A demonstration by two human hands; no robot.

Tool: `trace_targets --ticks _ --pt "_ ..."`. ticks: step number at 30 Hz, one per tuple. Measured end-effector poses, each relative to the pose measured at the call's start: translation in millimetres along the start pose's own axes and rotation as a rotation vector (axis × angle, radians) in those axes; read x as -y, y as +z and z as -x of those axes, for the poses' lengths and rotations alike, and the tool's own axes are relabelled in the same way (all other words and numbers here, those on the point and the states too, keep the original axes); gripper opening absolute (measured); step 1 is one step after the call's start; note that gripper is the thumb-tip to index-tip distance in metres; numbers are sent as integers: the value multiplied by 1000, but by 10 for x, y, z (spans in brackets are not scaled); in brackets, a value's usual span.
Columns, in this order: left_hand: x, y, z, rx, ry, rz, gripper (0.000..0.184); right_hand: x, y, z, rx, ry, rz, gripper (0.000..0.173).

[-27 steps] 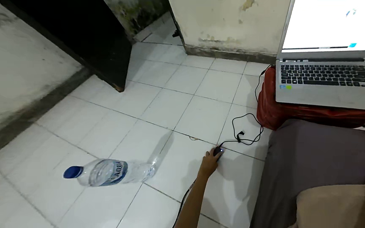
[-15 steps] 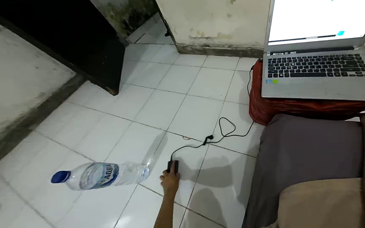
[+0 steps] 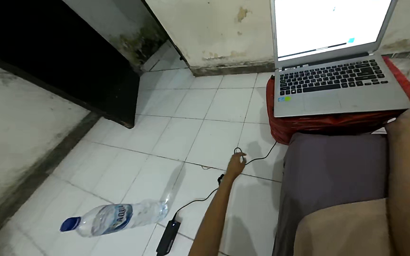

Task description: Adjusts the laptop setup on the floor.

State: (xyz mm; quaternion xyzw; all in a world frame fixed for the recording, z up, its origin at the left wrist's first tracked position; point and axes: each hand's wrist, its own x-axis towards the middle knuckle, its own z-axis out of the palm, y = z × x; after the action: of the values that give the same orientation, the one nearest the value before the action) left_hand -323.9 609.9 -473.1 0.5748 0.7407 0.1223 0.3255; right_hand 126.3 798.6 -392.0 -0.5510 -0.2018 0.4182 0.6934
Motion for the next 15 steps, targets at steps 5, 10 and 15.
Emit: trace_targets --ticks 5,10,15 --pt "-220 763 -298 217 -27 -215 45 60 39 26 -42 51 -47 69" --pt "-79 1082 -309 128 -25 -314 55 63 44 35 -64 63 -82 69" --pt "-90 804 -476 3 -192 -269 51 99 71 48 -89 96 -108 68"
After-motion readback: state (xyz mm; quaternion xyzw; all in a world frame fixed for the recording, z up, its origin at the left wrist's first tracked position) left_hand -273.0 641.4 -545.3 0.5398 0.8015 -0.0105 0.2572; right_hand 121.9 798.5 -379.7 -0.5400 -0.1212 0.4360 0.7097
